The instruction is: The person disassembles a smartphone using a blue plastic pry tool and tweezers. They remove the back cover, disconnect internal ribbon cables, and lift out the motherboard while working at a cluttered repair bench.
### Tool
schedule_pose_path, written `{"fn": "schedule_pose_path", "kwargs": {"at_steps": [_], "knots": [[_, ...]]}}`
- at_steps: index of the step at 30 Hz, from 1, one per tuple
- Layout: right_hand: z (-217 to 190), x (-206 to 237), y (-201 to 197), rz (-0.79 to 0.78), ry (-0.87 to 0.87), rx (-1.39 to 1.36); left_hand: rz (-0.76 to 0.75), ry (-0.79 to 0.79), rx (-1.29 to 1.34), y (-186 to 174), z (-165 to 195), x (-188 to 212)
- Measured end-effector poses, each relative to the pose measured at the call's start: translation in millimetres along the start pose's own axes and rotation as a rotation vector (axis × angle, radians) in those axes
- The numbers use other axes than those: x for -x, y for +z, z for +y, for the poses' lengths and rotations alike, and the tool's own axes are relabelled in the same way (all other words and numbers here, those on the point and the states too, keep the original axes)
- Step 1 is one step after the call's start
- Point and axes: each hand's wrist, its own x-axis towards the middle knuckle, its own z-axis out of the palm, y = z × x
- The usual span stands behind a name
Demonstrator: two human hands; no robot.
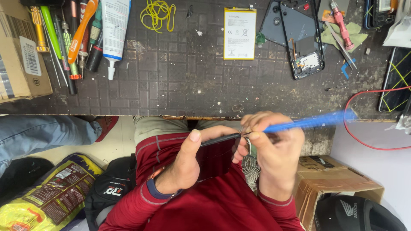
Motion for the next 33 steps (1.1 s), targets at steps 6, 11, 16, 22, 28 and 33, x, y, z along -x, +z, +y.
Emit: {"fn": "schedule_pose_path", "kwargs": {"at_steps": [6, 11, 16, 22, 28, 33], "knots": [[6.5, 14.3, 4.1, 0.015, -0.167, 0.207, -0.020, 0.067, -0.139, -2.1, 4.0, 4.3], [5.4, 0.7, -9.6, -0.066, 0.243, -0.236, -0.037, 0.080, -0.151, -4.2, 3.4, 3.0], [4.2, -12.2, -18.4, -0.195, 0.404, -0.457, -0.041, 0.089, -0.123, -3.7, 2.9, -0.7], [-3.2, -24.3, -20.9, -0.296, 0.471, -0.494, -0.068, 0.080, -0.233, -1.0, 9.4, 1.5], [-31.4, 1.5, -2.4, -0.171, 0.225, 0.074, -0.039, 0.103, -0.336, 3.3, 11.1, 10.0], [-19.4, 3.2, -6.8, -0.240, 0.423, -0.195, 0.013, 0.092, -0.217, 6.9, -5.1, 25.3]]}}
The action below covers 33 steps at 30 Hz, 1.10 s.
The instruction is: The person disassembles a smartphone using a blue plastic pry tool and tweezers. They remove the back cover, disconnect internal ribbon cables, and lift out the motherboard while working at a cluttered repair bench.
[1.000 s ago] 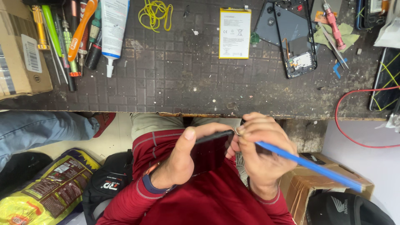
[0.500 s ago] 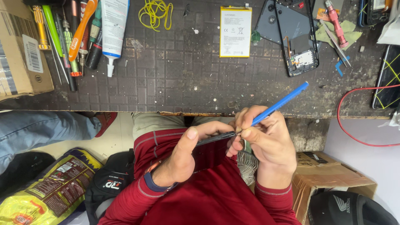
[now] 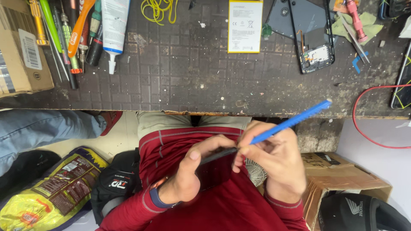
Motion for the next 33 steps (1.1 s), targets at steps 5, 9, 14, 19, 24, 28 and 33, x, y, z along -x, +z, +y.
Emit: {"fn": "schedule_pose_path", "kwargs": {"at_steps": [5, 9, 14, 19, 24, 28, 33], "knots": [[18.4, 1.4, -1.1, 0.090, 0.050, -0.040, 0.128, -0.147, 0.216, -3.9, -15.8, 5.6], [22.5, -3.5, -4.5, 0.068, 0.054, -0.079, 0.134, -0.150, 0.256, -5.1, -17.8, 5.5], [26.6, -3.8, -5.9, 0.094, 0.076, -0.050, 0.164, -0.126, 0.150, -2.3, -10.3, 2.7], [29.2, 1.9, -0.5, 0.152, 0.105, 0.076, 0.098, -0.083, 0.081, -2.4, -6.6, 3.2], [25.0, 6.0, 10.3, 0.270, 0.092, 0.168, 0.054, -0.075, 0.109, -6.6, -10.1, 3.2], [25.2, 13.1, 18.7, 0.288, -0.084, 0.438, 0.059, -0.058, 0.051, -3.7, -8.0, 4.1], [33.4, 13.2, 15.5, 0.271, -0.106, 0.356, 0.042, -0.034, -0.115, -5.5, -0.6, 3.5]]}}
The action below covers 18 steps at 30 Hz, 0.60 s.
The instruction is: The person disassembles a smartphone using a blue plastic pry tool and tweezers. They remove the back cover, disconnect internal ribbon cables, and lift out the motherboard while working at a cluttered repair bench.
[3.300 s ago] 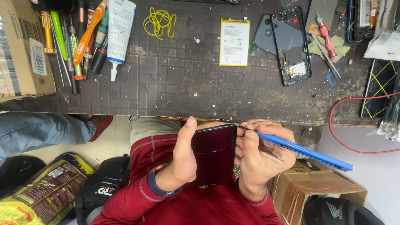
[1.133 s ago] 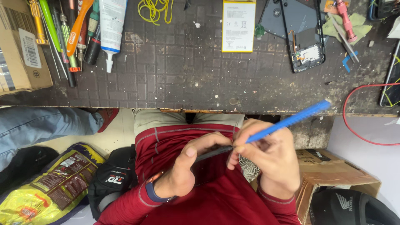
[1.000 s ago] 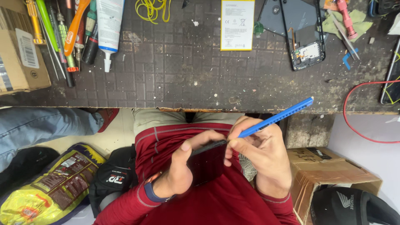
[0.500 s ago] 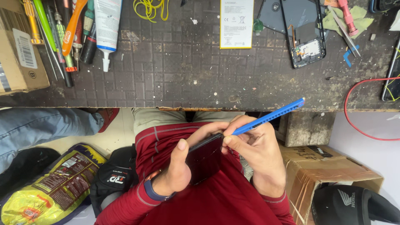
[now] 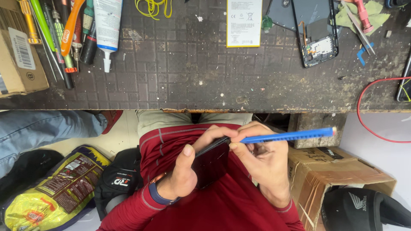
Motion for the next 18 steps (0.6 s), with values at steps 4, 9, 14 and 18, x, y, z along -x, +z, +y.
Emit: {"fn": "schedule_pose_path", "kwargs": {"at_steps": [4, 9, 14, 18], "knots": [[6.6, -0.7, -5.3, -0.094, 0.040, -0.121, -0.007, 0.001, 0.120, -1.4, -2.1, 0.1], [13.3, 0.5, -6.6, -0.114, 0.071, -0.309, -0.048, 0.013, 0.199, -2.7, -9.1, 0.4], [15.6, 5.6, -3.9, -0.077, 0.128, -0.408, -0.029, 0.054, 0.091, -6.8, -12.2, 1.3], [16.3, 5.3, -7.6, -0.143, 0.196, -0.501, -0.068, 0.059, 0.160, -9.4, -16.1, 2.5]]}}
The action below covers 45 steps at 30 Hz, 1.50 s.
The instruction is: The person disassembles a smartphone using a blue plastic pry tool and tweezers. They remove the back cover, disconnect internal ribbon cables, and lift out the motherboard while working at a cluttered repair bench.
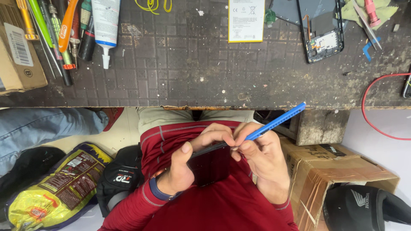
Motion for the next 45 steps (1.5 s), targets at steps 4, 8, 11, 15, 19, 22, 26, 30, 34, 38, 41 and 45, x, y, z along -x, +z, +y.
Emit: {"fn": "schedule_pose_path", "kwargs": {"at_steps": [4, 8, 11, 15, 19, 22, 26, 30, 34, 38, 41, 45], "knots": [[2.0, 6.8, -1.2, 0.028, 0.036, 0.197, 0.004, 0.004, 0.118, -1.9, -5.2, 2.0], [7.9, 12.7, 1.3, 0.039, -0.022, 0.410, 0.043, -0.023, 0.214, -4.2, -8.1, 4.5], [10.1, 15.3, 5.5, 0.064, -0.208, 0.653, 0.059, -0.034, 0.176, -6.6, -8.3, 5.0], [16.2, 16.9, 17.1, 0.143, -0.511, 0.901, 0.078, -0.057, 0.174, -6.0, -8.7, 4.5], [20.9, 20.2, 20.4, 0.156, -0.605, 0.986, 0.124, -0.038, 0.211, -4.8, -8.3, 5.4], [25.3, 21.5, 14.2, 0.154, -0.558, 0.880, 0.087, -0.033, 0.234, -7.6, -7.9, 2.8], [31.6, 22.5, -0.2, 0.083, -0.291, 0.499, 0.042, -0.080, 0.285, -10.3, -4.6, 2.6], [38.6, 26.7, -10.1, 0.070, -0.140, 0.332, 0.024, -0.106, 0.303, -11.4, -1.5, 2.5], [35.8, 30.9, -19.2, 0.026, 0.001, 0.304, 0.044, -0.094, 0.330, -11.7, -0.6, 1.8], [30.3, 28.6, -19.4, 0.013, 0.104, 0.295, 0.083, -0.055, 0.317, -12.1, -0.3, 1.3], [27.4, 30.7, -6.9, 0.027, -0.127, 0.584, 0.105, -0.039, 0.288, -10.1, 0.0, 2.3], [25.4, 33.6, 13.1, 0.141, -0.402, 0.985, 0.139, -0.040, 0.293, -7.8, 0.7, 2.0]]}}
